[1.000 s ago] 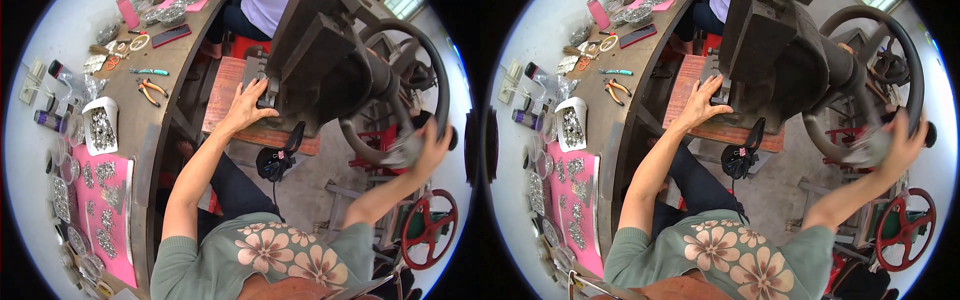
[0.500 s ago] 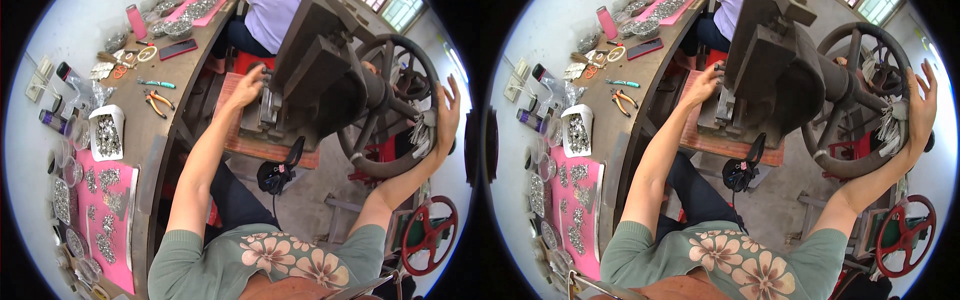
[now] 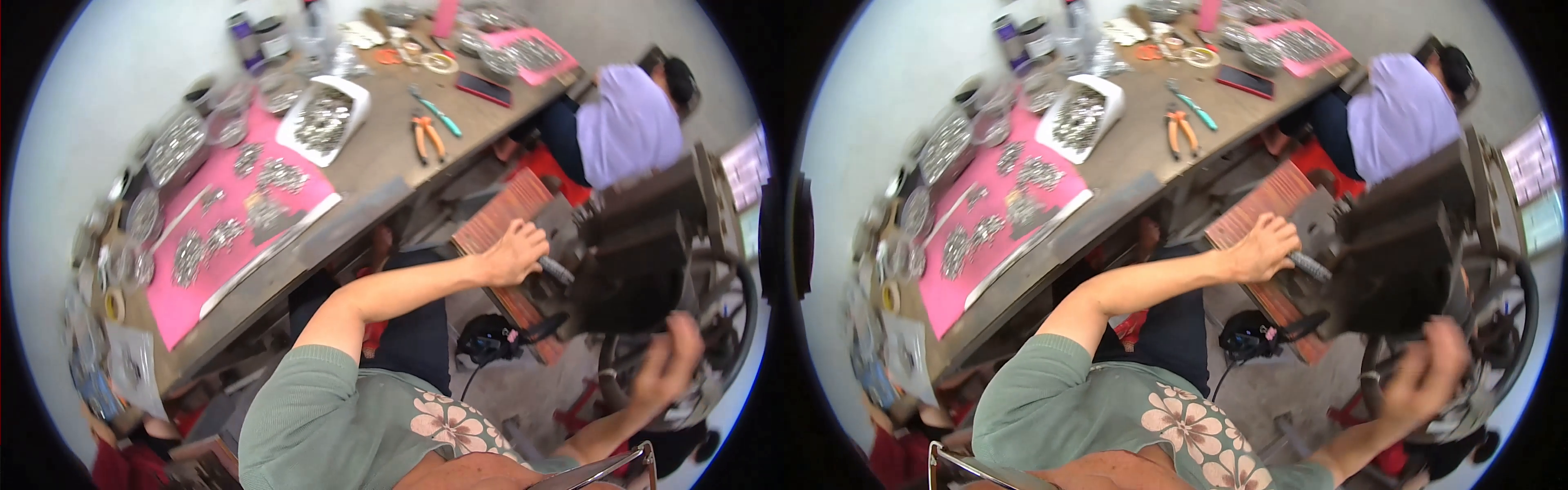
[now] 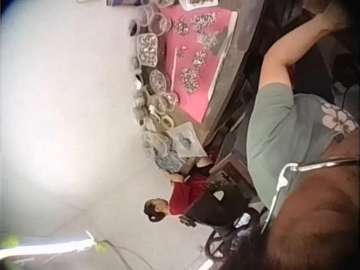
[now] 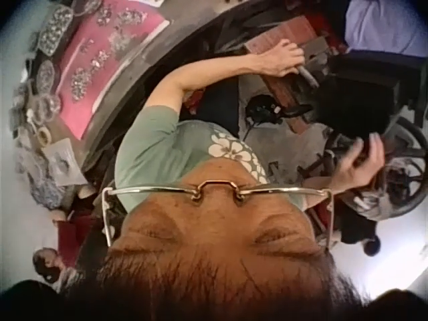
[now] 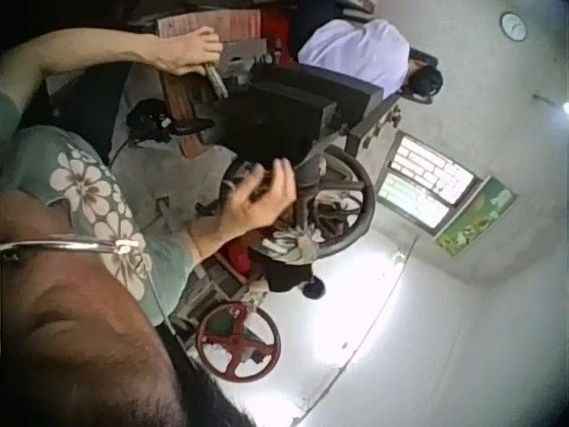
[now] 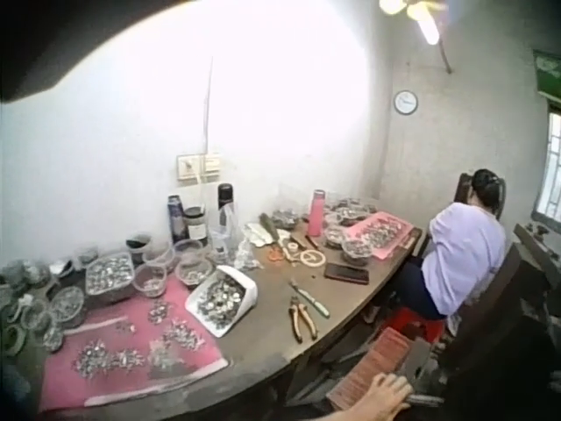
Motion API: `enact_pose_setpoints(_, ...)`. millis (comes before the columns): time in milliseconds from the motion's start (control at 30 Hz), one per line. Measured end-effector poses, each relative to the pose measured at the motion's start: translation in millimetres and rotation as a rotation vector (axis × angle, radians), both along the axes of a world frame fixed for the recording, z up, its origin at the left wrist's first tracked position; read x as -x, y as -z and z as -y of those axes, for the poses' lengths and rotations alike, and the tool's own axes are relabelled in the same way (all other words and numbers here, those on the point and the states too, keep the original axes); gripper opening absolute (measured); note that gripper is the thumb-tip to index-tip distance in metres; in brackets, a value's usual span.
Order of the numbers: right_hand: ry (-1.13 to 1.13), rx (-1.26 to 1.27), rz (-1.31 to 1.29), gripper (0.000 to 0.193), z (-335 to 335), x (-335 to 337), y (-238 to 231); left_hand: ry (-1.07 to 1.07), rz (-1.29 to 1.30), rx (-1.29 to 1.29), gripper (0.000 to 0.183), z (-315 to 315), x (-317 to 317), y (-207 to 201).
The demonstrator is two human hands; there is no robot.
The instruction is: The person positions a metal mold into a press machine and turns the handwheel. Then, the person places small metal pieces one by one into the slot of the metal mold on the table by hand.
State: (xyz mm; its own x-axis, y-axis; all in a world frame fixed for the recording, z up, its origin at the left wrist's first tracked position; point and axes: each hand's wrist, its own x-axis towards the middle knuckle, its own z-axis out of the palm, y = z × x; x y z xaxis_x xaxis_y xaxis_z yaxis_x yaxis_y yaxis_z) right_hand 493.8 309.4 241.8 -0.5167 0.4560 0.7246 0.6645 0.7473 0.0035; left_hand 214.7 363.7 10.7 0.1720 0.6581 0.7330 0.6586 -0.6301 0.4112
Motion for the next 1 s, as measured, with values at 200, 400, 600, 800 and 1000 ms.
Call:
enact_pose_setpoints(200, -0.447, 0.640, 0.127, 0.063, -20, 153, 151, -0.399, 0.034, 0.077, 0.031, 133, 83, -4)
enact_pose_setpoints(400, -1.047, 0.693, 0.160, 0.049, 19, 286, 179, -0.848, 0.074, 0.199, 0.030, 284, 146, -7)
enact_pose_setpoints(600, -1.241, 0.862, 0.219, 0.045, 87, 378, 218, -1.109, 0.110, 0.291, 0.028, 383, 181, 4)
enact_pose_setpoints(800, -1.245, 0.669, 0.142, 0.054, 135, 418, 246, -1.191, 0.200, 0.298, 0.026, 418, 203, 23)
enact_pose_setpoints(1000, -1.160, 0.572, 0.098, 0.061, 134, 434, 253, -1.305, 0.198, 0.281, 0.028, 409, 219, 23)
